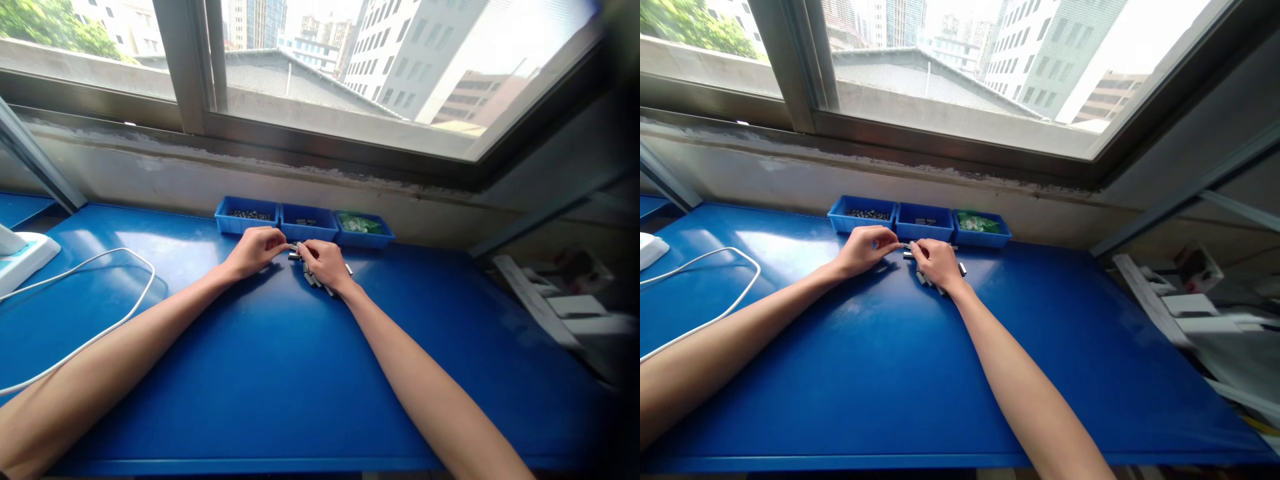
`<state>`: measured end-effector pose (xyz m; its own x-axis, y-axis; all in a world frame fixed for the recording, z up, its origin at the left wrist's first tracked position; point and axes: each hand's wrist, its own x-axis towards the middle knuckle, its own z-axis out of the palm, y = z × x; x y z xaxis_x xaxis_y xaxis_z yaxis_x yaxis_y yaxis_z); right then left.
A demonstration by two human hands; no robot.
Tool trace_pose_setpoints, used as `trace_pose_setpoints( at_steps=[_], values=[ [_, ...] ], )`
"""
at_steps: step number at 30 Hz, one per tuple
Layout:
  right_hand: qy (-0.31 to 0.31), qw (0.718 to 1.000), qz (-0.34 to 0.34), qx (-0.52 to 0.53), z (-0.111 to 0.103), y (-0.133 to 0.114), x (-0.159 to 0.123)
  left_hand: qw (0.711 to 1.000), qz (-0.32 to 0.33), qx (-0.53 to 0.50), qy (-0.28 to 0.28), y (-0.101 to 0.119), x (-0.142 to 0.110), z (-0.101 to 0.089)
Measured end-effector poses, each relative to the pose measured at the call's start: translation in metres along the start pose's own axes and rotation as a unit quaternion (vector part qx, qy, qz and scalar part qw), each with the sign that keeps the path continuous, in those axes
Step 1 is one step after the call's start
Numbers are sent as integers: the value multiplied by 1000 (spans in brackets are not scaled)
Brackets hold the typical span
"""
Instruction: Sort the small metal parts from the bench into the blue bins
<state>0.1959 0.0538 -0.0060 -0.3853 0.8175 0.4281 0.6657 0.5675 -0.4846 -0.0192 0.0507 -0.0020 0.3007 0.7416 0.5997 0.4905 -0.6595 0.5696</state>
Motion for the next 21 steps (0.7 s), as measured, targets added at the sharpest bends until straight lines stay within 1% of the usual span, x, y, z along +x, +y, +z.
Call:
trace_pose_setpoints(
  at_steps=[2,4,7,9,11,13,14,16,18,19,21],
  values=[
    [1,1000,-2,5,1,1,0,993,-67,-16,94,-1,4,-5],
    [0,1000,-1,7,1,1,0,976,-131,-58,162,-4,9,-10],
    [-1,1000,1,12,0,1,0,946,-194,-149,214,-9,13,-14],
    [-2,1000,3,16,0,1,0,930,-208,-190,236,-10,14,-13],
    [-2,1000,7,18,0,0,-1,931,-200,-189,240,-8,12,-9],
    [-5,1000,10,23,-2,-1,0,946,-171,-160,224,-4,9,-5],
    [-11,999,10,28,-3,-1,1,955,-146,-135,218,-2,7,-3],
    [-33,999,3,37,-6,-1,3,975,-92,-72,191,0,3,-1],
    [-61,997,-11,36,-11,1,6,986,-47,-13,162,2,-1,1],
    [-74,997,-19,30,-12,3,8,988,-33,6,148,2,-3,2],
    [-95,995,-32,20,-15,7,10,993,-25,27,115,1,-5,3]
  ],
)
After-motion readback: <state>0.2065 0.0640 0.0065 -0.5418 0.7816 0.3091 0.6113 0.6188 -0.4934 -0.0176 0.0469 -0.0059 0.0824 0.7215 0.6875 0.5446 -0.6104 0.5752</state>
